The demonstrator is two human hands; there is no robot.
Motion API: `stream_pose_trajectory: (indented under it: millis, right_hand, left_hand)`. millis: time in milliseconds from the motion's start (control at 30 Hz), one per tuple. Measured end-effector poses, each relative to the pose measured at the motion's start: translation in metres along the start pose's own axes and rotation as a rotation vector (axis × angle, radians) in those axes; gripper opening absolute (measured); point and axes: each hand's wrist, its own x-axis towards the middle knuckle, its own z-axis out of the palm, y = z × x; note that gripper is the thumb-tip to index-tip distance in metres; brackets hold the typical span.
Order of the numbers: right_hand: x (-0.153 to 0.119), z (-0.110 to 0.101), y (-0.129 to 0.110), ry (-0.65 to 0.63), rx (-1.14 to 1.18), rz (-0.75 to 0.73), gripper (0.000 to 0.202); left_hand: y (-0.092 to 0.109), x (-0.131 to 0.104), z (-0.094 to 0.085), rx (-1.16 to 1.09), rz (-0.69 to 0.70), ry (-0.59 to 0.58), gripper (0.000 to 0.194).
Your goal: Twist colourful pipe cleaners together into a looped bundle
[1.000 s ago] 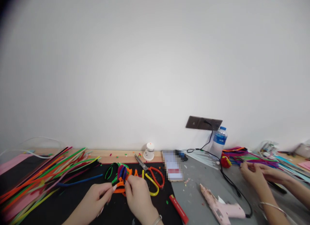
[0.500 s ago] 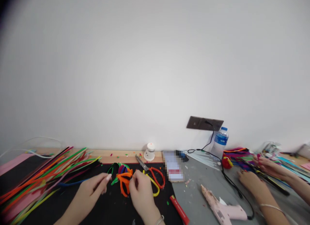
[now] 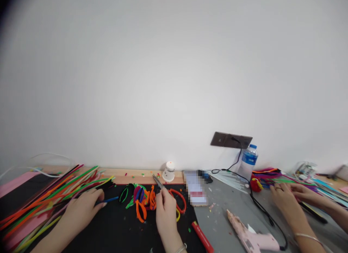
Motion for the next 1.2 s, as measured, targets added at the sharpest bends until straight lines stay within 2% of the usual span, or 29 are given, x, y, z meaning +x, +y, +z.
stream_pose_trajectory:
  millis: [100,167,333,500,700,933,1200]
  right_hand:
    - [0.001,-0.001,0.000,0.028,-0.002,0.001,0.028]
    - [0.001,-0.001,0.001,0.028,0.002,0.007,0.028]
    - [0.001,0.001,0.004,-0.025,-0.014,0.004,0.029]
    - [0.002,0.001,0.004,-0.047,-0.027,-0.014,0.027]
    - [0.002,0.000,0.002,-0.029,-0.027,-0.031,0.028]
    - [0.002,0.000,0.000,-0.036,-0.031,-0.031,0.029]
    - [0.002,0.001,0.001,-0.031,-0.054,-0.043,0.030]
  left_hand:
    - [-0.007,0.006,0.001,-0.064,0.041,0.146,0.023]
    - [-0.014,0.010,0.004,-0.023,0.004,0.232,0.027]
    - [-0.020,0.009,0.004,0.019,-0.088,0.149,0.021]
    - [-0.011,0.004,-0.003,0.045,-0.095,0.188,0.017]
    - [-0.014,0.007,0.001,0.010,-0.112,0.192,0.027]
    - [-0.014,0.007,0.000,-0.063,0.019,0.230,0.030]
    - [-0.012,0.008,-0.001,-0.196,-0.078,0.180,0.032]
